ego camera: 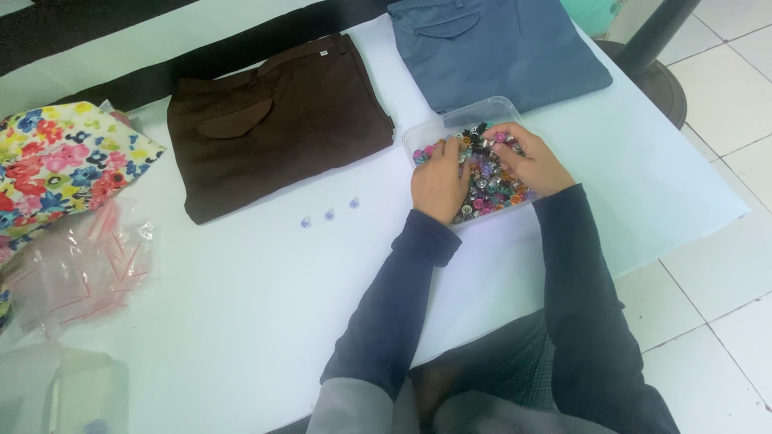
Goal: Sorting small purple buttons from a container of mixed colored buttons and placing them in a row on a table.
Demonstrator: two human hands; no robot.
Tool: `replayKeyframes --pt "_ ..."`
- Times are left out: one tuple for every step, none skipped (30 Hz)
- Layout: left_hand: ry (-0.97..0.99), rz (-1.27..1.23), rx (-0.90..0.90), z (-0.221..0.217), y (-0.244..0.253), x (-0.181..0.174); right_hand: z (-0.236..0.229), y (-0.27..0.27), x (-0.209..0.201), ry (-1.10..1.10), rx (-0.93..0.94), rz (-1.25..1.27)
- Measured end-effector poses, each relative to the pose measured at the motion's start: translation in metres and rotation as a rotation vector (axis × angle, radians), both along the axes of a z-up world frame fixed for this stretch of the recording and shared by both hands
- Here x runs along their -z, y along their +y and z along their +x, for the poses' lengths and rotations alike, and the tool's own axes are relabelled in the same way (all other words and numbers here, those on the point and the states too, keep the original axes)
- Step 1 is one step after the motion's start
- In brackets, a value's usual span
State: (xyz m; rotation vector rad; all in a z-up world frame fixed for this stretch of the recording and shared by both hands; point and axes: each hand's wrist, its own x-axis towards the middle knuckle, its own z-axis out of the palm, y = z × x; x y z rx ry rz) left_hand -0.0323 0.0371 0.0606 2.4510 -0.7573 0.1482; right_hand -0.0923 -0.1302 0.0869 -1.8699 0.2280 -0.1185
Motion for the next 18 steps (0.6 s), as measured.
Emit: replayKeyframes --pt "0.001 0.000 0.000 0.001 0.000 0.002 -0.001 0.000 0.000 0.001 0.000 0.000" --pt "-0.006 -0.001 0.007 0.002 -0.001 0.004 -0.002 0.001 -0.001 -0.009 -0.007 -0.016" --pt "-0.012 -0.002 0.013 0.003 -0.001 0.007 -0.003 0.001 -0.001 -0.019 -0.015 -0.032" --pt "-0.011 -0.002 0.012 0.005 -0.001 0.009 -0.003 0.002 -0.004 -0.017 -0.016 -0.032" --pt "-0.018 0.007 0.019 0.006 -0.001 0.011 -0.003 0.004 -0.008 -0.016 -0.011 -0.049" --pt "-0.026 0.016 0.026 0.007 -0.001 0.013 -0.003 0.005 -0.012 -0.015 -0.006 -0.068" --pt "-0.025 0.015 0.024 0.007 -0.001 0.014 -0.001 0.003 -0.009 -0.015 -0.008 -0.069" --pt "-0.030 0.018 0.025 0.007 -0.002 0.015 0.000 0.001 -0.005 -0.037 -0.003 -0.073" --pt "-0.034 0.022 0.026 0.007 -0.002 0.016 0.002 -0.002 -0.002 -0.060 0.001 -0.076" --pt "-0.033 0.021 0.027 0.008 -0.003 0.021 0.002 -0.001 -0.001 -0.058 0.001 -0.077" --pt "-0.041 0.013 0.041 0.010 -0.004 0.026 0.002 -0.001 -0.001 -0.090 -0.006 -0.079" --pt "-0.050 0.004 0.056 0.011 -0.004 0.031 0.003 0.000 -0.001 -0.124 -0.014 -0.080" --pt "-0.050 0.003 0.056 0.010 -0.003 0.028 -0.002 0.007 -0.010 -0.124 -0.014 -0.081" --pt "-0.055 -0.001 0.054 0.009 -0.003 0.025 -0.006 0.013 -0.020 -0.112 -0.020 -0.122" --pt "-0.061 -0.005 0.053 0.008 -0.002 0.021 -0.011 0.019 -0.030 -0.100 -0.025 -0.162" --pt "-0.061 -0.005 0.052 0.008 -0.002 0.021 -0.011 0.018 -0.026 -0.100 -0.025 -0.163" --pt "-0.034 -0.025 0.056 0.008 -0.002 0.021 -0.010 0.016 -0.021 -0.112 -0.016 -0.213" --pt "-0.006 -0.044 0.060 0.008 -0.002 0.021 -0.010 0.014 -0.017 -0.124 -0.005 -0.263"
